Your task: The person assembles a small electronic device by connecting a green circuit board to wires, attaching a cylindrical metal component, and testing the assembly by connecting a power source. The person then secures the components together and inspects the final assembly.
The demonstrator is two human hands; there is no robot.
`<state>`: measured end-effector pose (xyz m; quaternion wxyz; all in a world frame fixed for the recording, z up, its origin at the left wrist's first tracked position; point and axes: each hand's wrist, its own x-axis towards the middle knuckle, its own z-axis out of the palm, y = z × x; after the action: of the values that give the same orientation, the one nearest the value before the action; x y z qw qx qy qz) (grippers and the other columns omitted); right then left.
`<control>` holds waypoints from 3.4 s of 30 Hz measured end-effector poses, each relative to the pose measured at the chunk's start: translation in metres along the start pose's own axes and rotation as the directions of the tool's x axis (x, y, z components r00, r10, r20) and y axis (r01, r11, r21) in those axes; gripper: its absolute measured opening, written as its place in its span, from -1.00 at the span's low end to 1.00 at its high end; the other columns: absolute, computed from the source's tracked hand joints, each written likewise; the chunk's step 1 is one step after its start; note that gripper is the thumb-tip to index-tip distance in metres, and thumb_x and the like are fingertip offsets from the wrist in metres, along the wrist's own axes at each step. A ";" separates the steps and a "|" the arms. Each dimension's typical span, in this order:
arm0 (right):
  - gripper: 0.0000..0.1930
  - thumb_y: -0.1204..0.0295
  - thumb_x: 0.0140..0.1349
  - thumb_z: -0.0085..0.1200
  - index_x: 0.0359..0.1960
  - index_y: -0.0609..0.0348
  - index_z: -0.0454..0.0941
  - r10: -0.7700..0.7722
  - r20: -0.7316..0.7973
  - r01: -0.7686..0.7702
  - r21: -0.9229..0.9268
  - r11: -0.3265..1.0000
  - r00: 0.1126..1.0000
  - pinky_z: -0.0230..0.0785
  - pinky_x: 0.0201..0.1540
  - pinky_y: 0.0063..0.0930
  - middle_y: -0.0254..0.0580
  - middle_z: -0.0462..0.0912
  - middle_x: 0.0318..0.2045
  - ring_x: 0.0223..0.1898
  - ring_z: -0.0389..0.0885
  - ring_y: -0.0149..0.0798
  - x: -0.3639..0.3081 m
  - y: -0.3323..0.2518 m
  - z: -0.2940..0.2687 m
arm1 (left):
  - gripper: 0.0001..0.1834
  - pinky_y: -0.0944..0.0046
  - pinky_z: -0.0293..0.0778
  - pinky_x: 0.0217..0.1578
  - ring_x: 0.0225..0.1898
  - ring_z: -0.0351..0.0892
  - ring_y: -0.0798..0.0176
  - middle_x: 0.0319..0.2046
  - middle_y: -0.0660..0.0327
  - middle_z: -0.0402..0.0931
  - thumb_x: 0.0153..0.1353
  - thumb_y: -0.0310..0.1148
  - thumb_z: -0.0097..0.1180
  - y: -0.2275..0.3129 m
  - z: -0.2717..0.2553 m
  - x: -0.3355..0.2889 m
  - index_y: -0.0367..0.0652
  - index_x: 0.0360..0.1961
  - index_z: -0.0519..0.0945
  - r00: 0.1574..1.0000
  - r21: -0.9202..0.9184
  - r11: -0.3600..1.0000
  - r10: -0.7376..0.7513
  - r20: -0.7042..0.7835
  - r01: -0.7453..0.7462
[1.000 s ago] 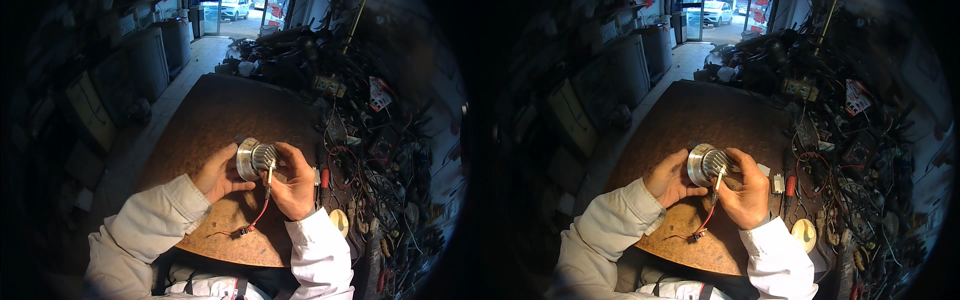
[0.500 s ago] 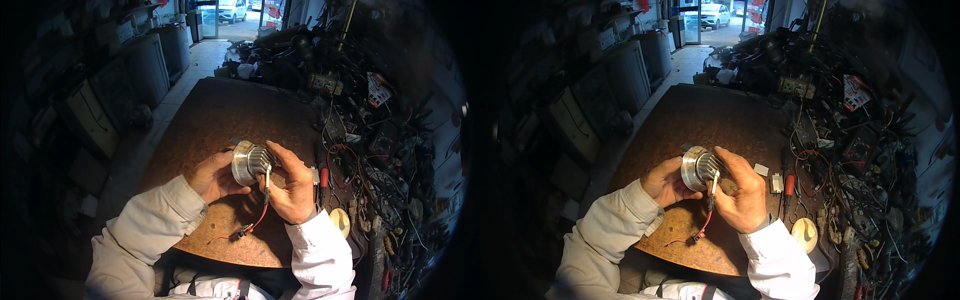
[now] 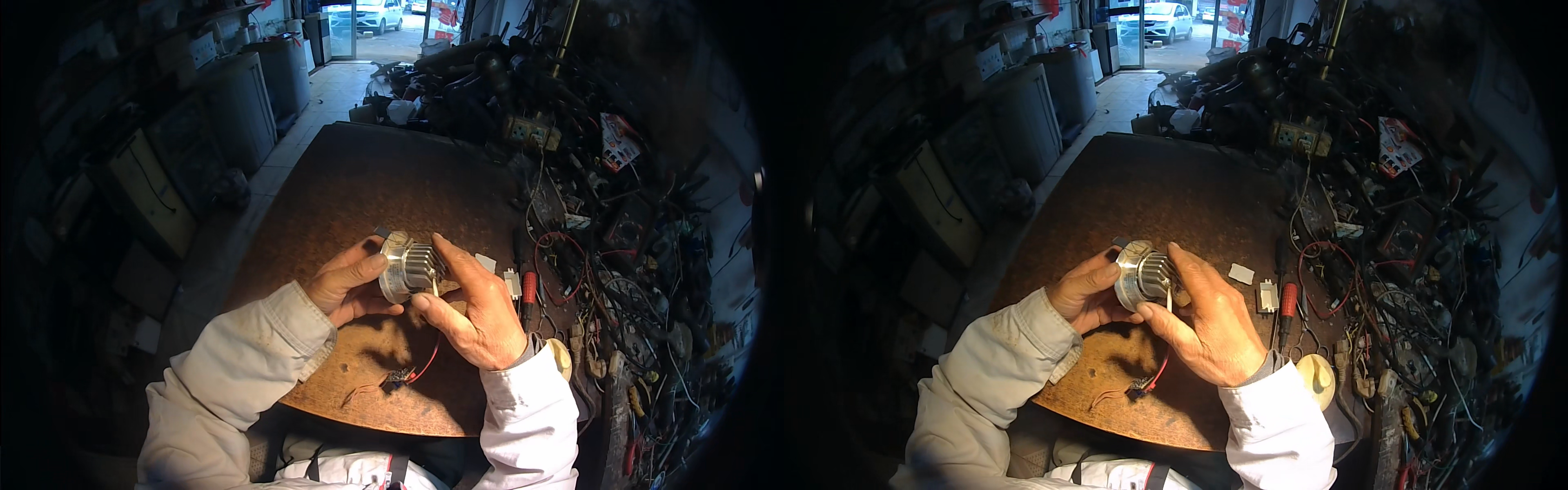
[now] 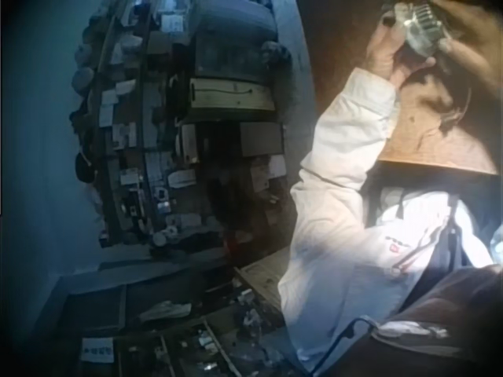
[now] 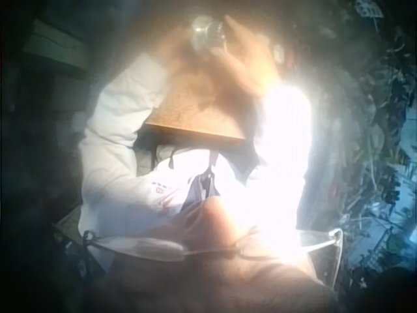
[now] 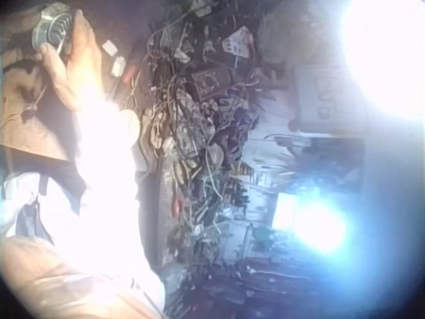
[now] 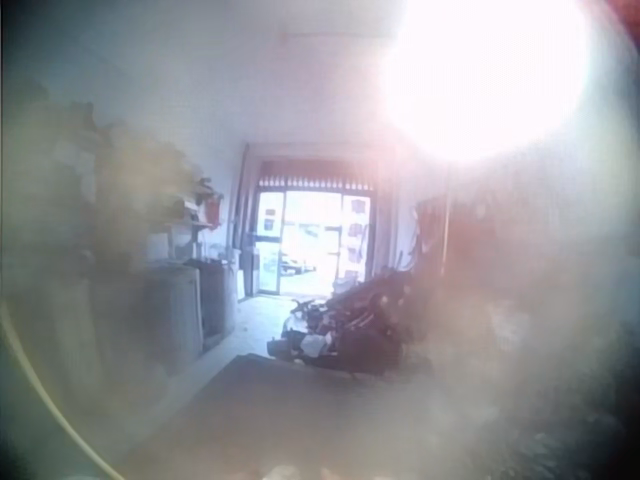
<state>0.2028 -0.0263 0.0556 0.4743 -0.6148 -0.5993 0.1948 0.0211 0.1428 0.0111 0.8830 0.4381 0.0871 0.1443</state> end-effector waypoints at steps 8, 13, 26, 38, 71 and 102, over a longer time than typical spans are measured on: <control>-0.45 0.53 0.26 0.38 0.28 0.40 0.54 0.039 -0.138 -0.036 0.028 0.999 0.990 0.71 -0.15 -0.41 0.08 0.75 -0.08 -0.10 0.81 -0.18 0.000 -0.002 0.012 | -0.26 0.04 0.82 0.08 0.21 0.69 0.12 0.28 0.02 0.49 0.50 -0.09 0.26 -0.002 -0.003 -0.002 -0.10 0.53 0.21 0.999 0.076 0.997 0.025 0.025 -0.027; -0.45 0.62 0.28 0.33 0.31 0.38 0.50 0.090 -0.115 -0.035 0.409 0.912 0.989 0.68 0.01 -0.40 0.02 0.74 -0.01 -0.02 0.77 -0.27 0.002 0.001 0.012 | -0.19 0.01 0.79 0.11 0.23 0.67 0.09 0.30 0.00 0.50 0.45 -0.04 0.28 0.009 0.004 -0.009 -0.10 0.56 0.22 1.000 0.045 0.999 -0.004 -0.007 0.005; -0.35 0.71 0.27 0.24 0.44 0.37 0.41 0.135 0.030 -0.124 0.633 0.764 0.990 0.67 -0.15 -0.48 0.05 0.68 0.17 0.03 0.75 -0.27 0.004 0.008 -0.014 | -0.10 -0.03 0.79 0.13 0.31 0.63 -0.07 0.34 -0.04 0.50 0.38 -0.03 0.36 0.004 -0.002 -0.004 -0.08 0.59 0.19 0.999 -0.027 0.999 0.019 0.037 -0.018; -0.39 0.66 0.31 0.23 0.41 0.52 0.40 0.156 0.062 -0.160 0.631 0.759 0.986 0.63 -0.32 -0.51 0.19 0.70 0.11 -0.15 0.79 -0.22 0.006 0.010 -0.011 | -0.31 0.13 0.81 0.07 0.16 0.73 0.18 0.21 0.04 0.59 0.45 -0.09 0.34 0.002 0.002 -0.001 -0.13 0.42 0.32 0.991 -0.034 0.998 0.065 0.116 -0.061; -0.45 0.35 0.43 0.23 0.28 0.62 0.53 0.183 0.058 -0.184 0.548 0.816 0.981 0.49 -0.44 -0.58 0.07 0.79 -0.15 -0.30 0.75 -0.37 0.011 0.020 -0.013 | -0.05 0.17 0.80 0.11 0.22 0.72 -0.02 0.24 -0.14 0.58 0.35 0.16 0.36 0.000 0.004 -0.001 -0.29 0.50 0.32 0.995 0.149 0.989 -0.022 0.098 0.007; -0.47 0.37 0.31 0.34 0.21 0.55 0.61 0.109 0.038 -0.115 0.378 0.919 0.993 0.63 -0.32 -0.49 0.11 0.82 -0.24 -0.37 0.81 -0.32 0.009 0.012 -0.019 | -0.03 0.12 0.81 0.11 0.22 0.71 -0.07 0.24 -0.14 0.56 0.34 0.12 0.39 -0.001 0.007 0.001 -0.31 0.51 0.23 0.993 0.172 0.984 -0.062 0.103 0.043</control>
<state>0.2266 -0.0228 0.0581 0.5674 -0.5431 -0.5180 0.3389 0.0240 0.1374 0.0145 0.8495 0.5163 0.0625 0.0890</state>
